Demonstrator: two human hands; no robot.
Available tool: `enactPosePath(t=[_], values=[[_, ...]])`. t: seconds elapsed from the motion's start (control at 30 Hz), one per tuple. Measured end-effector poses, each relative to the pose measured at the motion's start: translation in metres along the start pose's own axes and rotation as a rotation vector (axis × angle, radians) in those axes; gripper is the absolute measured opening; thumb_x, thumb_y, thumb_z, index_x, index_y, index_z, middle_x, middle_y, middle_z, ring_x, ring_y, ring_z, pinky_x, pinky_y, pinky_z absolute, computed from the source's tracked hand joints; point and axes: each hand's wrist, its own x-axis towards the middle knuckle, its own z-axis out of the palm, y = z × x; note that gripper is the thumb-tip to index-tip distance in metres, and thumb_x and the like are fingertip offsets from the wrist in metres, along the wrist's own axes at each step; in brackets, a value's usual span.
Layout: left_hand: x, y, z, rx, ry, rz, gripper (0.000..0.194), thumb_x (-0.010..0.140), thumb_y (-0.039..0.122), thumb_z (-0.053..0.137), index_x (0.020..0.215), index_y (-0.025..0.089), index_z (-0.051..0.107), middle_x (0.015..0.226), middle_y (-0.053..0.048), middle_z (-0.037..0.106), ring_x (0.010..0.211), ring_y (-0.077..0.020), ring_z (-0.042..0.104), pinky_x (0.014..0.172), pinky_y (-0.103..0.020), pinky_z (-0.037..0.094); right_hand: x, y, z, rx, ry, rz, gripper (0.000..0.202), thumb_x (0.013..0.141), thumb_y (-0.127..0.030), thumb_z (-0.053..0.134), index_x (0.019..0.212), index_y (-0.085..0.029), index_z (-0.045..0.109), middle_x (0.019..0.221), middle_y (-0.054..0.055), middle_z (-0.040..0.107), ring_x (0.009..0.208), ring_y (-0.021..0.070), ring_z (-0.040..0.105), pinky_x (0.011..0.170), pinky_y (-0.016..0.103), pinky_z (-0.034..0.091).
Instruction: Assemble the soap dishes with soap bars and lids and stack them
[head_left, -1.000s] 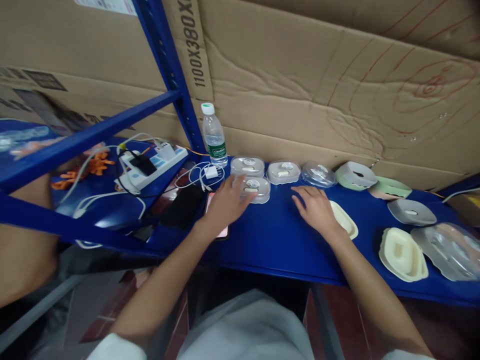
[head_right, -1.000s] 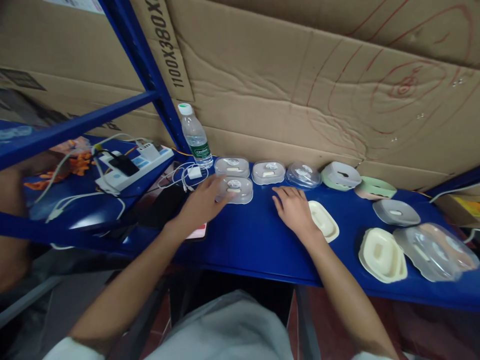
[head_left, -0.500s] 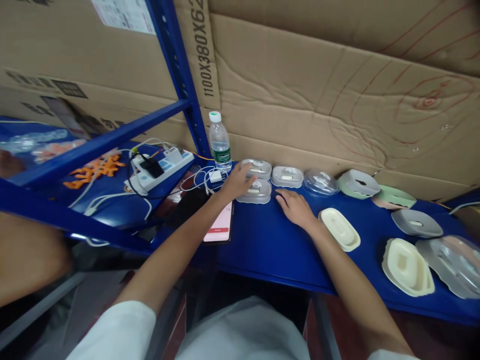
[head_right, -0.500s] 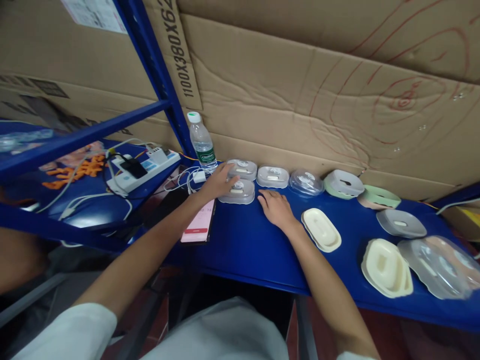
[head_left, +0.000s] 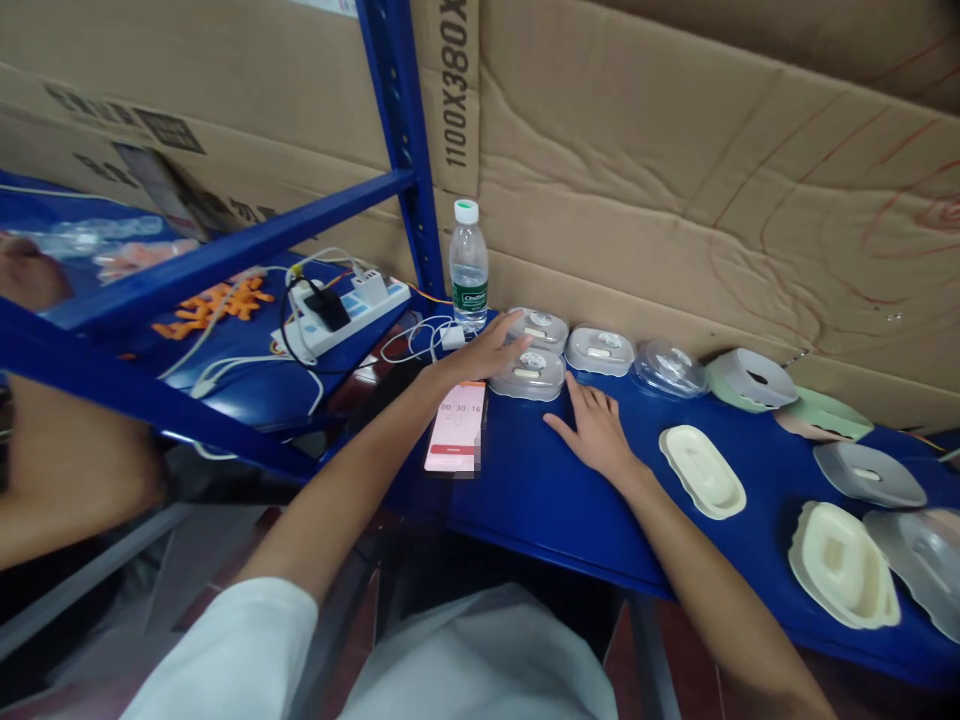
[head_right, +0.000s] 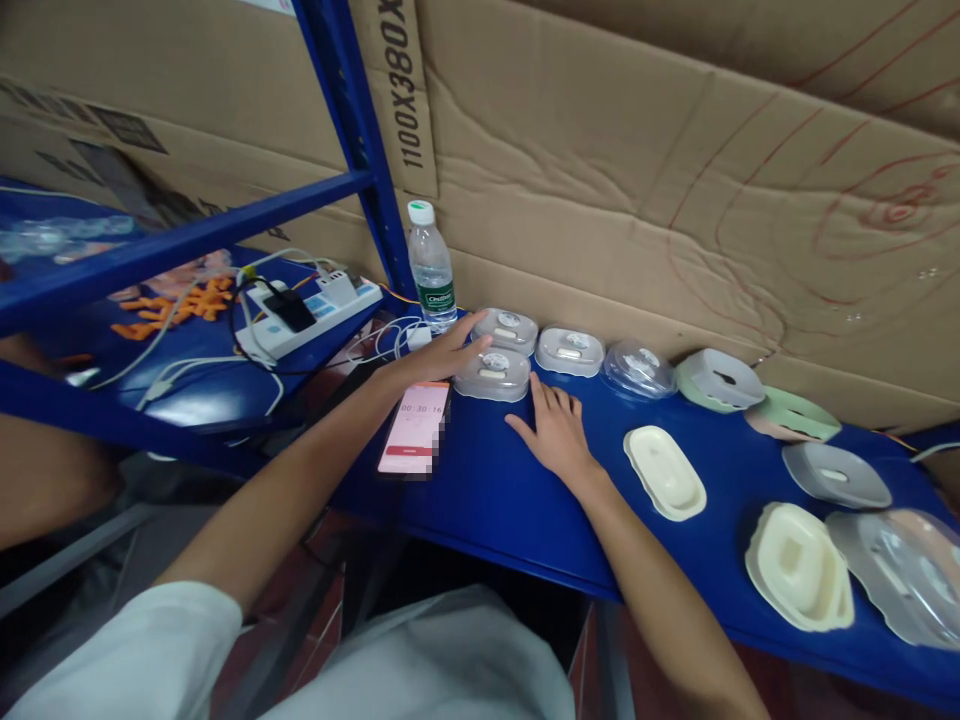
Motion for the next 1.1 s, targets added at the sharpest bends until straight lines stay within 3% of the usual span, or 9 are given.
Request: enactPosePath(t=[0.1,0.17,0.23,0.27,0.37,0.5,0.73,1.1], values=[[-0.020,-0.003,-0.017,-0.014,-0.076,0.047,0.086,0.096,0.074,0.053,0.166,0.026,0.034,0.175,-0.010,0.035,0.162,-0.0301,0.033,0.133,-0.047,0.025,0.001,-0.001,0.000,0.019,0.052,0.027,0.066,0.110,-0.061,0.035,0.154,-0.014,0.052,0.149,0.019,0.064,0.137,0.0362,0.057,0.111,0.052,0.042],[-0.030,-0.005,-0.022,-0.007,-0.128,0.082,0.091,0.091,0.073,0.065,0.165,0.030,0.035,0.173,-0.009,0.039,0.159,-0.0311,0.038,0.132,-0.047,0.029,0.001,-0.002,-0.004,0.052,0.078,0.042,0.054,0.111,-0.056,0.037,0.129,-0.018,0.070,0.135,0.015,0.073,0.127,0.0329,0.064,0.108,0.048,0.044],[-0.035,-0.006,-0.021,0.033,-0.138,0.094,0.093,0.087,0.069,0.072,0.165,0.032,0.037,0.171,-0.009,0.042,0.157,-0.0327,0.042,0.129,-0.048,0.034,0.000,-0.006,-0.008,0.092,0.064,-0.027,0.047,0.112,-0.052,0.040,0.108,-0.021,0.076,0.121,0.012,0.077,0.118,0.0294,0.068,0.106,0.045,0.045],[-0.036,-0.006,-0.019,0.063,-0.119,0.094,0.092,0.086,0.067,0.074,0.164,0.032,0.039,0.170,-0.009,0.044,0.156,-0.0335,0.044,0.128,-0.049,0.036,-0.001,-0.007,-0.010,0.113,0.050,-0.088,0.045,0.112,-0.051,0.042,0.107,-0.022,0.076,0.120,0.011,0.078,0.118,0.0283,0.068,0.107,0.044,0.045],[-0.036,-0.006,-0.010,0.138,-0.040,0.101,0.082,0.089,0.060,0.075,0.160,0.031,0.045,0.164,-0.010,0.050,0.151,-0.0346,0.049,0.124,-0.051,0.040,-0.003,-0.012,-0.010,0.162,0.001,-0.262,0.042,0.112,-0.048,0.043,0.133,-0.024,0.071,0.139,0.010,0.072,0.133,0.0276,0.062,0.114,0.045,0.044],[-0.036,-0.006,-0.005,0.152,0.020,0.119,0.076,0.092,0.057,0.073,0.158,0.031,0.047,0.163,-0.009,0.051,0.152,-0.0325,0.048,0.126,-0.049,0.037,-0.004,-0.012,-0.004,0.175,-0.065,-0.339,0.049,0.112,-0.047,0.042,0.153,-0.025,0.057,0.159,0.011,0.058,0.146,0.0281,0.054,0.121,0.049,0.041],[-0.038,-0.010,-0.003,0.150,0.029,0.113,0.076,0.092,0.056,0.075,0.157,0.027,0.049,0.159,-0.012,0.054,0.148,-0.0329,0.052,0.124,-0.048,0.040,-0.004,-0.009,-0.004,0.174,-0.081,-0.347,0.049,0.113,-0.047,0.041,0.153,-0.024,0.058,0.160,0.011,0.057,0.148,0.0282,0.051,0.122,0.051,0.041],[-0.038,-0.014,-0.003,0.145,0.015,0.080,0.084,0.088,0.063,0.075,0.160,0.030,0.044,0.165,-0.011,0.050,0.151,-0.0352,0.049,0.123,-0.052,0.041,-0.003,-0.009,-0.002,0.198,-0.087,-0.349,0.047,0.112,-0.047,0.043,0.151,-0.026,0.059,0.159,0.010,0.058,0.148,0.0279,0.052,0.121,0.051,0.041]])
